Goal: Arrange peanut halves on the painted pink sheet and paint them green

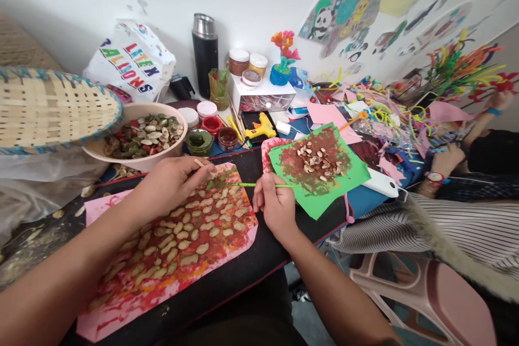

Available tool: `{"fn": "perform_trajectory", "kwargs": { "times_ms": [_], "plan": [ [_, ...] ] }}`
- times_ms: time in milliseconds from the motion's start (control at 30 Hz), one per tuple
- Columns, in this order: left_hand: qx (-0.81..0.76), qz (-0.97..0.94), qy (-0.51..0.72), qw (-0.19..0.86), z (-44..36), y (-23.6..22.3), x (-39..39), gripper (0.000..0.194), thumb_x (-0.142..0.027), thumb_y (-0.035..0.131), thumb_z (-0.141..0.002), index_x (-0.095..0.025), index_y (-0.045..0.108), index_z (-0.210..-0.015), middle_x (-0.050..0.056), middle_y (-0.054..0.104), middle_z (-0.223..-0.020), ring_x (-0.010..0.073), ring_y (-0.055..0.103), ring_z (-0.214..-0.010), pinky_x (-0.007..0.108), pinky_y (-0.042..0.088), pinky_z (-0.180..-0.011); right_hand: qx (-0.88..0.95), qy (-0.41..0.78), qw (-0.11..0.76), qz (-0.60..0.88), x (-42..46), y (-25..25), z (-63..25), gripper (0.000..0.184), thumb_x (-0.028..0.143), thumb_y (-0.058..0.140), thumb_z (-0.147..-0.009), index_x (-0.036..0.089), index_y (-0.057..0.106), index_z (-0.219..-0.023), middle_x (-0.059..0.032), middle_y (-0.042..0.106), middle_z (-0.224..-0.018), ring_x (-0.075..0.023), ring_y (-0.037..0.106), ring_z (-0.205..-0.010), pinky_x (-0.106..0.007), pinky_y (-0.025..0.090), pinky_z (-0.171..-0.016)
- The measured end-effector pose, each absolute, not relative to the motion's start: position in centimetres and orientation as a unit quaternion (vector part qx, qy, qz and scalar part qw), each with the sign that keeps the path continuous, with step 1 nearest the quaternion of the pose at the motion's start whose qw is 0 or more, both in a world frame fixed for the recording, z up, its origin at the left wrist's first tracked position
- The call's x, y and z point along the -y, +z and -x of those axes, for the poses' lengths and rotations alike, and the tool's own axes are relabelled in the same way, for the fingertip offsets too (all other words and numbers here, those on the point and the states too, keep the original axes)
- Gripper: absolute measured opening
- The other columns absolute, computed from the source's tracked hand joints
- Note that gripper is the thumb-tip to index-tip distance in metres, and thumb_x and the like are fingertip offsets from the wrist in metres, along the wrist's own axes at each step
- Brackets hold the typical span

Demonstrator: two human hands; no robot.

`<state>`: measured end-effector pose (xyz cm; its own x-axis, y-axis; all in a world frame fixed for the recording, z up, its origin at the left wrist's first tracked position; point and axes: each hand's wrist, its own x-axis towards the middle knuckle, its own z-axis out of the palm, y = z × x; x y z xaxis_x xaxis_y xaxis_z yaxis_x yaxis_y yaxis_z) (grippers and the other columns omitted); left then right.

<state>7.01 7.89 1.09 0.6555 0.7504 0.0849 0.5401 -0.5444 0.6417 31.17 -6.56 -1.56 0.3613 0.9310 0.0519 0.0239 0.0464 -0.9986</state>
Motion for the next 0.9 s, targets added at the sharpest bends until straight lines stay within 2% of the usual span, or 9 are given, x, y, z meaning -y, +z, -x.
{"fn": "perform_trajectory", "kwargs": {
  "times_ms": [233,533,700,900],
  "plan": [
    [-0.377,-0.859,0.177,0.299,-7.0,1.3,-7.9,0.080,-0.092,0.041,-0.113,-0.031,0.086,-0.090,0.012,0.096,-0.107,0.0339,0.089,-0.094,0.042,0.066,-0.090,0.414,0.361,0.599,0.583,6.5,-1.5,-32.2,0.079,0.101,0.070,-0.105,0.027,0.066,-0.077,0.0070,0.054,-0.049,-0.0142,0.056,-0.040,-0.026,0.041,-0.045],
    [-0.373,-0.859,0.177,0.302,-6.9,1.1,-7.9,0.081,-0.093,0.041,-0.112,-0.029,0.089,-0.095,0.013,0.096,-0.108,0.0338,0.089,-0.094,0.041,0.065,-0.089,0.412,0.367,0.608,0.572,6.3,-1.1,-31.8,0.081,0.103,0.069,-0.104,0.027,0.064,-0.077,0.0072,0.052,-0.049,-0.0141,0.056,-0.040,-0.026,0.041,-0.045],
    [-0.381,-0.854,0.182,0.304,-7.0,1.0,-8.0,0.084,-0.096,0.041,-0.110,-0.029,0.089,-0.092,0.013,0.096,-0.106,0.0339,0.088,-0.093,0.040,0.065,-0.088,0.413,0.357,0.599,0.586,6.6,-1.0,-32.2,0.081,0.104,0.069,-0.104,0.028,0.062,-0.077,0.0072,0.052,-0.049,-0.0141,0.055,-0.040,-0.026,0.041,-0.044],
    [-0.381,-0.856,0.179,0.301,-6.8,0.8,-8.1,0.085,-0.096,0.040,-0.110,-0.029,0.090,-0.094,0.013,0.097,-0.111,0.0346,0.089,-0.096,0.042,0.066,-0.091,0.431,0.367,0.592,0.574,6.5,-1.6,-31.5,0.080,0.103,0.066,-0.107,0.027,0.066,-0.080,0.0063,0.055,-0.050,-0.0146,0.056,-0.042,-0.026,0.040,-0.046]
  ]
}}
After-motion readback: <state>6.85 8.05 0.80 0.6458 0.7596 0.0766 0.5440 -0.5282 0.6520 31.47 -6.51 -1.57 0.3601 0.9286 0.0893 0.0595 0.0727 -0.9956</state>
